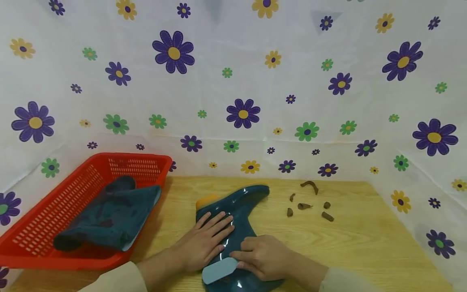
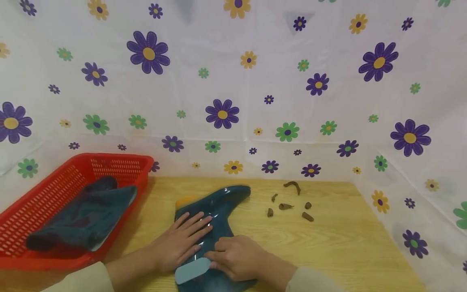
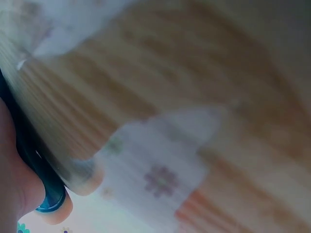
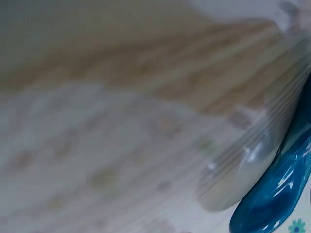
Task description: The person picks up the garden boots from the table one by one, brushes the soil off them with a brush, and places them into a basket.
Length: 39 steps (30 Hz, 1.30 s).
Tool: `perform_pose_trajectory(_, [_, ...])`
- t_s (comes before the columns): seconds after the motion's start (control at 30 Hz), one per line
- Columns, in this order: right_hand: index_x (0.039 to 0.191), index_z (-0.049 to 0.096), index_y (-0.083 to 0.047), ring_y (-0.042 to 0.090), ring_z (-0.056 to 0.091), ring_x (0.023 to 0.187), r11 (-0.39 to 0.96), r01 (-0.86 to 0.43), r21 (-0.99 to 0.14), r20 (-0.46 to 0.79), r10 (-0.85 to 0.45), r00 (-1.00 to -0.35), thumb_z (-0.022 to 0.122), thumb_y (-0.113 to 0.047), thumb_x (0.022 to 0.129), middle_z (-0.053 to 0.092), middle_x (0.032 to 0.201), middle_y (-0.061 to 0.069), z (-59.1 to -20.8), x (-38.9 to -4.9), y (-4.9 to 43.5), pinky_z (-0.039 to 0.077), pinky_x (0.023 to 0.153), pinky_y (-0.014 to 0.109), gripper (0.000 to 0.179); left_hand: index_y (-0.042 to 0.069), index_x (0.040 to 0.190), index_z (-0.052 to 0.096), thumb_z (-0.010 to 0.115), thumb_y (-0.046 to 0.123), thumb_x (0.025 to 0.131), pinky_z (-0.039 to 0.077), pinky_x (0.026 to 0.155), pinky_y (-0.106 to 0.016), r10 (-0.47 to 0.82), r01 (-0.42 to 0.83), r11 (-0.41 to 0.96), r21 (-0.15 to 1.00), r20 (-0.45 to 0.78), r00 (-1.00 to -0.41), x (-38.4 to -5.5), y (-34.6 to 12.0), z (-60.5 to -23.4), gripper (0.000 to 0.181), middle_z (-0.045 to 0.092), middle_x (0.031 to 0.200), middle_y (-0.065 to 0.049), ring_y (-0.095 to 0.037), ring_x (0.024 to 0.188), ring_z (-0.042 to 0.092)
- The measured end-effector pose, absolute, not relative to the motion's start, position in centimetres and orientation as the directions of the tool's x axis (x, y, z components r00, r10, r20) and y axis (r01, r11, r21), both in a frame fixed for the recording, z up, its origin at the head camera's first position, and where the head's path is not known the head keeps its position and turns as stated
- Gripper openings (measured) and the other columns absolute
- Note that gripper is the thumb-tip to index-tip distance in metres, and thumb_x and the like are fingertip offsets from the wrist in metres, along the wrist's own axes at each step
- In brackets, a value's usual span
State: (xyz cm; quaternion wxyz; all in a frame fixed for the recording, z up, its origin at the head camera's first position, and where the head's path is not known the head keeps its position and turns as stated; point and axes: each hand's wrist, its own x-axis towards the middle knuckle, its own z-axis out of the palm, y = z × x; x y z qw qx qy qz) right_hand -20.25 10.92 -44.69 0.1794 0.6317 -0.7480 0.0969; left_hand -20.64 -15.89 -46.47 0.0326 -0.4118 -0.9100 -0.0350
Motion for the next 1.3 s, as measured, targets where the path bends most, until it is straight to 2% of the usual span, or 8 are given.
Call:
perform_pose_trajectory(0.17, [0.123, 0.071, -0.014, 0.001, 0.046, 0.068, 0.238, -0.970, 0.051, 0.522, -0.835, -0.177, 0.050, -0.025, 0.105, 0.057, 0.081, -0.008, -44.7, -20.6, 13.1, 0.037, 0.063, 0.007, 0.029, 0.022, 0.158, 0.031, 0.025, 0.046, 0.109, 0.016, 0.119, -0.060, 0.758, 0.764, 0.644, 0.033, 0.112, -0.643, -20.7, -15.7, -47.1, 0.055, 0.021, 0.167, 0.001, -0.026, 0.155, 0.014])
perform_pose_trajectory(0.33, [0.120, 0.072, -0.018, 0.000, 0.046, 0.071, 0.311, -0.950, 0.023, 0.467, -0.843, -0.265, 0.054, -0.027, 0.104, 0.056, 0.082, -0.010, -44.6, -21.1, 14.7, 0.036, 0.065, 0.007, 0.027, 0.024, 0.158, 0.030, 0.024, 0.049, 0.108, 0.015, 0.120, -0.060, 0.740, 0.744, 0.668, 0.010, 0.102, -0.665, -21.0, -16.0, -47.0, 0.056, 0.020, 0.167, 0.003, -0.024, 0.155, 0.012])
perform_pose_trajectory(0.53, [0.123, 0.070, -0.015, -0.001, 0.052, 0.073, 0.196, -0.979, 0.055, 0.363, -0.917, -0.163, 0.053, -0.024, 0.104, 0.063, 0.085, -0.009, -44.6, -20.7, 12.0, 0.040, 0.068, 0.005, 0.027, 0.024, 0.158, 0.031, 0.027, 0.048, 0.108, 0.013, 0.121, -0.059, 0.735, 0.739, 0.673, 0.027, 0.077, -0.673, -21.0, -16.0, -46.7, 0.055, 0.018, 0.167, 0.004, -0.023, 0.156, 0.009])
perform_pose_trajectory(0.6, [0.125, 0.068, -0.015, -0.001, 0.050, 0.072, 0.170, -0.984, 0.057, 0.348, -0.927, -0.140, 0.049, -0.025, 0.106, 0.062, 0.084, -0.010, -44.6, -20.5, 11.3, 0.037, 0.067, 0.004, 0.029, 0.024, 0.158, 0.031, 0.027, 0.047, 0.108, 0.013, 0.121, -0.059, 0.737, 0.741, 0.671, 0.029, 0.076, -0.671, -21.0, -15.9, -46.7, 0.055, 0.018, 0.167, 0.004, -0.024, 0.156, 0.009])
perform_pose_trajectory(0.8, [0.124, 0.070, -0.013, 0.002, 0.046, 0.069, 0.201, -0.976, 0.088, 0.511, -0.850, -0.129, 0.047, -0.025, 0.106, 0.057, 0.080, -0.009, -44.5, -20.5, 12.5, 0.037, 0.066, 0.008, 0.031, 0.022, 0.158, 0.031, 0.023, 0.047, 0.108, 0.015, 0.120, -0.059, 0.753, 0.759, 0.650, 0.027, 0.115, -0.648, -20.9, -15.7, -46.9, 0.056, 0.021, 0.167, 0.001, -0.025, 0.155, 0.012])
perform_pose_trajectory(0.9, [0.122, 0.071, -0.013, 0.002, 0.045, 0.069, 0.239, -0.967, 0.083, 0.555, -0.818, -0.154, 0.050, -0.025, 0.105, 0.056, 0.079, -0.009, -44.6, -20.6, 13.7, 0.038, 0.066, 0.009, 0.029, 0.023, 0.158, 0.031, 0.021, 0.049, 0.108, 0.016, 0.119, -0.060, 0.751, 0.757, 0.653, 0.014, 0.117, -0.650, -20.9, -15.8, -46.9, 0.057, 0.022, 0.166, 0.001, -0.025, 0.155, 0.014])
perform_pose_trajectory(1.1, [0.121, 0.071, -0.015, 0.001, 0.047, 0.069, 0.233, -0.970, 0.071, 0.462, -0.869, -0.175, 0.055, -0.024, 0.103, 0.059, 0.080, -0.010, -44.8, -20.6, 13.2, 0.038, 0.066, 0.008, 0.026, 0.025, 0.158, 0.031, 0.023, 0.051, 0.108, 0.012, 0.120, -0.060, 0.732, 0.734, 0.679, 0.019, 0.065, -0.678, -20.9, -16.0, -46.5, 0.057, 0.018, 0.167, 0.004, -0.024, 0.156, 0.010])
perform_pose_trajectory(1.3, [0.125, 0.068, -0.016, -0.001, 0.053, 0.074, 0.139, -0.989, 0.043, 0.338, -0.934, -0.117, 0.047, -0.025, 0.106, 0.063, 0.086, -0.010, -44.8, -20.3, 9.9, 0.039, 0.069, 0.004, 0.029, 0.025, 0.158, 0.031, 0.024, 0.049, 0.108, 0.013, 0.121, -0.059, 0.736, 0.738, 0.674, 0.018, 0.063, -0.674, -21.0, -16.0, -46.6, 0.056, 0.018, 0.167, 0.004, -0.023, 0.156, 0.010])
